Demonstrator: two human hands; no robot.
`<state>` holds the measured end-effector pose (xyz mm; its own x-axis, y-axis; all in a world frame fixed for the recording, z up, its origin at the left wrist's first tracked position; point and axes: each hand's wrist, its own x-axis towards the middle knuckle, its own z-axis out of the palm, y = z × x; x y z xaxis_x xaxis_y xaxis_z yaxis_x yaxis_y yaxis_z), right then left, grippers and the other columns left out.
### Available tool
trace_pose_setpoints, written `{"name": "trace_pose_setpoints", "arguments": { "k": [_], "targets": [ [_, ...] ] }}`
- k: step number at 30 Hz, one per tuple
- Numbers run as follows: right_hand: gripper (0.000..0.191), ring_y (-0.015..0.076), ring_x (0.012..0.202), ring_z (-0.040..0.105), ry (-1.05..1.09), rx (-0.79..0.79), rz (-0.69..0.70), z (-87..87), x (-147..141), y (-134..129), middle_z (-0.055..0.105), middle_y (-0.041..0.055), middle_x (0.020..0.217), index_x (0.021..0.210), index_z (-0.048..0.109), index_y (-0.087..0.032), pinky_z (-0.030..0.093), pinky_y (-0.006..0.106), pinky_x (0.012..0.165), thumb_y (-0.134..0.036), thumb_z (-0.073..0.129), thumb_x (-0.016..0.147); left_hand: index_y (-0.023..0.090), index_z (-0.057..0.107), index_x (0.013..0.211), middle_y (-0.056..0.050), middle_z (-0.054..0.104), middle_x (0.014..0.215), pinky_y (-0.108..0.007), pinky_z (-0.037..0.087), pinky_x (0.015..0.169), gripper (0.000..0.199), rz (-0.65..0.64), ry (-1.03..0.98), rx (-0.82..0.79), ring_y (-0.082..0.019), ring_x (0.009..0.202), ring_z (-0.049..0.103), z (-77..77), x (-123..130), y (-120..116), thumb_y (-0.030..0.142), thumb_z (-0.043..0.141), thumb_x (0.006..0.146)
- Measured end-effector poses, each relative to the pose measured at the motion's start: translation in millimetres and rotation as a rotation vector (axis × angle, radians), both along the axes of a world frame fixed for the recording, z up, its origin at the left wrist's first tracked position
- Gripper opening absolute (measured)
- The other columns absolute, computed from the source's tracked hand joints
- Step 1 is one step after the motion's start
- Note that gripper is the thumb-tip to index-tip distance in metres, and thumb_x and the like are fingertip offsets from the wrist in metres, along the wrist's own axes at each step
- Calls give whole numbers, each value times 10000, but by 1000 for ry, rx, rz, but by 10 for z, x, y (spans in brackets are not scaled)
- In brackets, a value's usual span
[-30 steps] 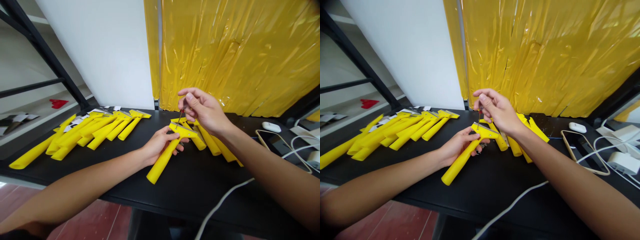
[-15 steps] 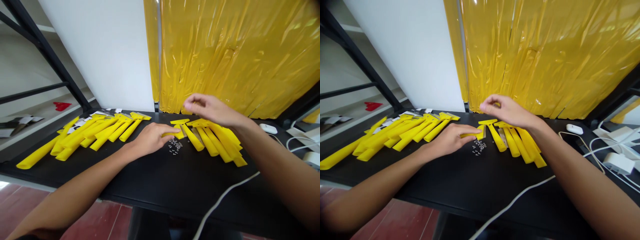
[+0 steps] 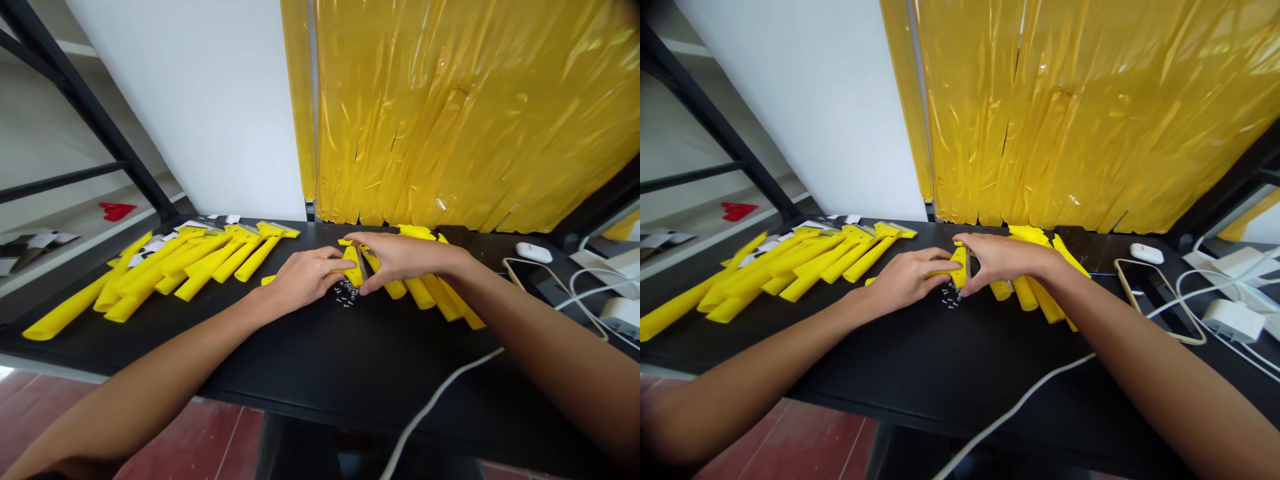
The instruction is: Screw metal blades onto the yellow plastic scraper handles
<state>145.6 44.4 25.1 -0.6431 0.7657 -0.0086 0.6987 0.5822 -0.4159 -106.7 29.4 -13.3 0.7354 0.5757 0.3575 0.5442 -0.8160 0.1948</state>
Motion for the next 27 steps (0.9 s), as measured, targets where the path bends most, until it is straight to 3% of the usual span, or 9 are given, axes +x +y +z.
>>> {"name": "trace_pose_setpoints", "arguments": {
  "k": [6, 9, 15, 18, 22, 27],
  "targets": [
    [1205, 422, 1501, 436, -2, 43, 8, 19, -14, 4, 406, 206, 1664, 1636, 367, -179, 399, 545, 1203, -658, 856, 644, 241, 680, 1359, -103, 690, 1343, -415, 527, 977, 386, 59, -31, -57, -281, 1165, 682, 6, 7, 25, 216, 640, 975],
    [1205, 419, 1485, 462, 24, 54, 10, 29, 13, 20, 426, 191, 1656, 1642, 358, -215, 404, 555, 1202, -620, 878, 633, 210, 657, 1379, -122, 686, 1333, -428, 513, 1012, 418, 102, -46, -75, -294, 1180, 669, 24, 1, 38, 228, 651, 962],
    [1224, 413, 1493, 453, 49, 53, 26, 41, 6, 8, 406, 188, 1668, 1648, 341, -188, 387, 549, 1223, -633, 872, 640, 289, 555, 1518, -80, 681, 1118, -329, 513, 860, 527, 33, 3, 7, -218, 950, 661, 43, -13, 19, 228, 565, 995],
    [1223, 409, 1506, 434, 39, 49, 45, 63, -39, -23, 378, 192, 1683, 1650, 334, -185, 371, 545, 1235, -635, 869, 647, 309, 586, 1499, -68, 673, 1023, -298, 493, 785, 500, 39, 43, 70, -200, 861, 638, 47, -19, 11, 227, 532, 1008],
    [1207, 426, 1442, 511, 54, 36, 14, 119, 0, -23, 466, 187, 1630, 1629, 385, -194, 420, 545, 1201, -599, 900, 615, 288, 609, 1481, -90, 703, 1065, -310, 498, 786, 476, 76, 29, 97, -213, 885, 654, 50, -35, 25, 246, 538, 1012],
    [1143, 413, 1407, 552, -27, 23, -30, 169, 336, 106, 529, 151, 1589, 1628, 398, -248, 455, 558, 1167, -641, 857, 659, 260, 634, 1452, -95, 725, 1081, -318, 509, 792, 460, 120, 6, 119, -212, 881, 666, 58, -53, 44, 238, 543, 1001]
  ]
}}
